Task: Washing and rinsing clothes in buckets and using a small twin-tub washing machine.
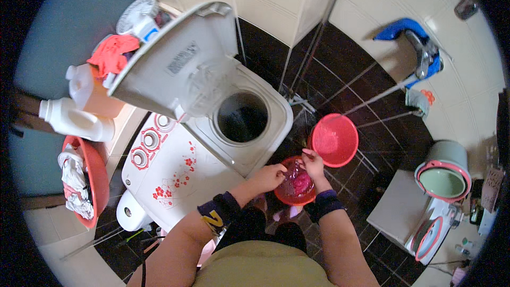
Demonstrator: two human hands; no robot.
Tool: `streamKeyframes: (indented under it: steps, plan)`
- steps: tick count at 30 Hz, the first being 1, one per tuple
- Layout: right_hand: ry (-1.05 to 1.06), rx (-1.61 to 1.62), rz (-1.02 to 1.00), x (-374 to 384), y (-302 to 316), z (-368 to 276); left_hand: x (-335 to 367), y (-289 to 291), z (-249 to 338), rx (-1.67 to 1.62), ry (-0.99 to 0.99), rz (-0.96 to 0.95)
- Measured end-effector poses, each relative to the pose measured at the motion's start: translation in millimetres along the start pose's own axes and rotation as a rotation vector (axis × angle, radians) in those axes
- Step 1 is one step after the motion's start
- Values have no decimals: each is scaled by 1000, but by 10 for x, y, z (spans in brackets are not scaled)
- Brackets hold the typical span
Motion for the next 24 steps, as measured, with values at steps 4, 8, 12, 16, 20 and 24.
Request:
streamKeyframes:
  steps: [4,8,12,16,20,24]
  plan:
    - [70,-468,251,-3,1679,1195,157,-781,312,-18,-28,-319]
    - [-102,-60,153,-443,3245,2363,414,-1698,-39,-17,95,-424]
    - [-332,-837,118,-479,2413,3415,151,-2461,-1883,68,379,-321]
    - [-534,-690,-35,-483,3484,4370,813,-3056,-1935,190,546,-486]
    - [-291,-756,-192,-15,3167,5074,806,-3462,-3062,246,704,-322]
    - [-412,-462,-23,136,3198,4977,1230,-4040,-3348,431,314,44]
Point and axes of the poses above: each hand's wrist, its own x-axis towards the middle knuckle, its own y-axis out of the back of the hand, z = x × y, the point moved 1 cm from there along x, towards the middle knuckle, and after that the axes turned 9 degrees about x, right-handed, at the moved point
